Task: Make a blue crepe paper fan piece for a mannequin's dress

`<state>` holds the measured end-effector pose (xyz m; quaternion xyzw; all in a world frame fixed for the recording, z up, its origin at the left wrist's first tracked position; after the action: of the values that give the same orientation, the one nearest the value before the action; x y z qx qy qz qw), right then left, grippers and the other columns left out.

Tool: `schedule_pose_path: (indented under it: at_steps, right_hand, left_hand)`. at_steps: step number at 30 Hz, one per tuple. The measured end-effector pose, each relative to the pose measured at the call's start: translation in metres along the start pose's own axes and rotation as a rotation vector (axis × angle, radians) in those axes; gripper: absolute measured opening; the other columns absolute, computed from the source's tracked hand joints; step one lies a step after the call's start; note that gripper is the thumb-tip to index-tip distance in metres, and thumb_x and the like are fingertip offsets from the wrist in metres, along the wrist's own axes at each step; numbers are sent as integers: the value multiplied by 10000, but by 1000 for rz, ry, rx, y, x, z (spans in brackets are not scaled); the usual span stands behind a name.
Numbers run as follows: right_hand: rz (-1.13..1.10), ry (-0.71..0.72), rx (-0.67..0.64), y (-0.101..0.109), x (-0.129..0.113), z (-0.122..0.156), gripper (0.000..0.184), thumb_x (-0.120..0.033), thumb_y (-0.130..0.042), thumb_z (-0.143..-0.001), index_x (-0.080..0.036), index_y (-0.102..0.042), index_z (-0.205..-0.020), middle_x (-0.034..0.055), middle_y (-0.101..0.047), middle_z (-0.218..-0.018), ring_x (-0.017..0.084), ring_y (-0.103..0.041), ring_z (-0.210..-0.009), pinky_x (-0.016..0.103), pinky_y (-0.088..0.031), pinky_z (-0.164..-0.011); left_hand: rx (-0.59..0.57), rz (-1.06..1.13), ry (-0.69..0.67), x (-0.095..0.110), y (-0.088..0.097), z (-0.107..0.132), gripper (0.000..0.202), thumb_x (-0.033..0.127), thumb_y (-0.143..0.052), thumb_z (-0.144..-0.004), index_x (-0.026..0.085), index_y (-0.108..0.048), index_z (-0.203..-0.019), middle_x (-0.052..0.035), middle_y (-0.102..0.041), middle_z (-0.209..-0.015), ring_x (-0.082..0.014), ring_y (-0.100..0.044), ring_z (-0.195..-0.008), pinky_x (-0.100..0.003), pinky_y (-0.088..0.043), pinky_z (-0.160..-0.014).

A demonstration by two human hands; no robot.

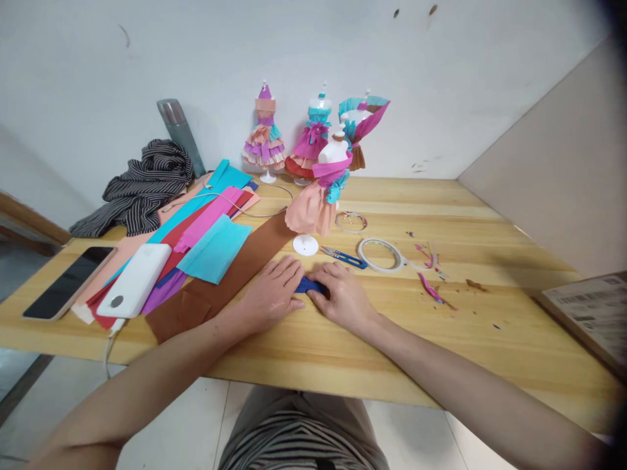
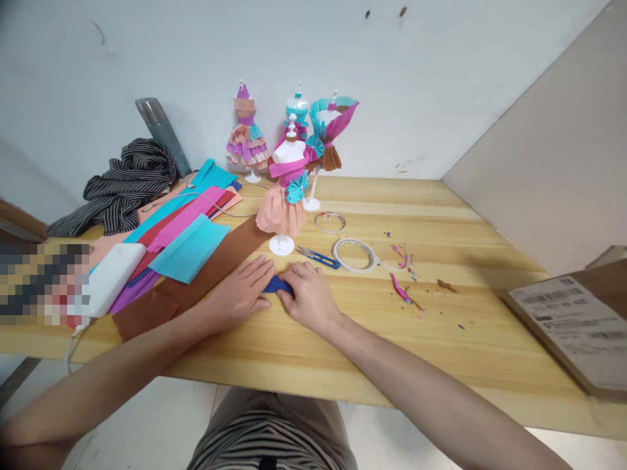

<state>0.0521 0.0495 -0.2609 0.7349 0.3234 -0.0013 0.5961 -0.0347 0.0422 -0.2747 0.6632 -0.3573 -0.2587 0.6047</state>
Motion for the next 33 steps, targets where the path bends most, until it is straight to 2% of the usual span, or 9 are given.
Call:
schedule_pose_path:
  at_steps: [9, 13, 20, 22, 24, 26, 28, 30, 33]
  right_hand:
    - [-62, 40, 22, 3, -2, -2, 130, -212, -620, -832, -160, -698, -922, 101, -654, -853, 242, -574, -810, 378, -427, -742]
    - [-63, 57, 17, 1, -4, -3, 110, -188, -602, -843, -164, -697, -893, 95, -666, -863, 233, -584, -821, 361, -407, -739]
    - [-30, 62, 26, 3, -6, -3, 95, -187, -602, -837, -175, -691, -866, 83, -665, -834, 233, -580, -817, 352, -375, -708]
    - [-44, 74, 40, 5, -6, -3, 90, -186, -599, -837, -177, -687, -848, 82, -662, -822, 230, -577, -809, 352, -380, -712]
    - [-63, 94, 64, 11, -6, -2, 101, -193, -584, -849, -177, -684, -851, 83, -656, -811, 227, -573, -795, 356, -393, -722]
    - [-72, 124, 95, 18, -7, 0, 128, -213, -560, -870, -177, -683, -864, 83, -647, -793, 225, -567, -774, 359, -403, -719]
    - [-68, 158, 121, 25, -11, 2, 158, -231, -534, -892, -176, -682, -880, 84, -643, -791, 225, -566, -771, 365, -405, -717]
    - [-57, 186, 140, 31, -16, 3, 174, -239, -521, -903, -172, -681, -895, 88, -643, -804, 227, -565, -780, 374, -402, -718]
    - [-24, 216, 158, 38, -25, 4, 185, -244, -513, -912, -176, -684, -895, 91, -643, -812, 231, -550, -786, 388, -394, -720]
  left_hand:
    - [-46, 8, 51, 1, -7, 4, 679, 508, -352, -956, 38, -328, -1445, -253, -305, -1539, -365, -210, -1458, -551, -212, -1142]
    - [-116, -9, 49, 4, -10, 3, 674, 492, -373, -954, 36, -326, -1449, -247, -298, -1544, -369, -210, -1458, -564, -217, -1133]
    - [-121, 20, 42, 8, -11, 3, 639, 461, -373, -959, 70, -320, -1462, -231, -299, -1549, -349, -201, -1465, -587, -214, -1137]
    - [-80, 106, 72, 2, -2, 2, 602, 438, -376, -962, 95, -339, -1455, -213, -320, -1545, -335, -212, -1464, -594, -214, -1140]
    - [58, 260, 172, -17, 18, 2, 541, 399, -405, -955, 128, -398, -1423, -189, -388, -1518, -311, -288, -1440, -572, -250, -1141]
    - [238, 482, 293, -40, 38, 8, 446, 361, -445, -936, 154, -514, -1325, -166, -529, -1412, -278, -449, -1342, -495, -372, -1095]
    - [298, 691, 363, -54, 43, 13, 350, 348, -483, -916, 177, -607, -1195, -129, -655, -1239, -246, -594, -1177, -434, -478, -1002]
    - [305, 762, 323, -50, 48, 13, 327, 361, -570, -871, 187, -634, -1141, -114, -675, -1186, -239, -624, -1123, -421, -498, -981]
    - [299, 628, 135, -23, 61, 6, 491, 376, -714, -770, 184, -598, -1206, -140, -601, -1313, -275, -533, -1249, -463, -421, -1073]
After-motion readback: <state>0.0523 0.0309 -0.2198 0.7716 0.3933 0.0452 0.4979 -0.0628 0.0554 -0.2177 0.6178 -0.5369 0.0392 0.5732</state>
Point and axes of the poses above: each hand's wrist, its own z-axis away from the middle knuckle, its own y-axis out of the back of the hand, x = y × z, the point moved 10 cm from there along -z, towards the middle knuckle
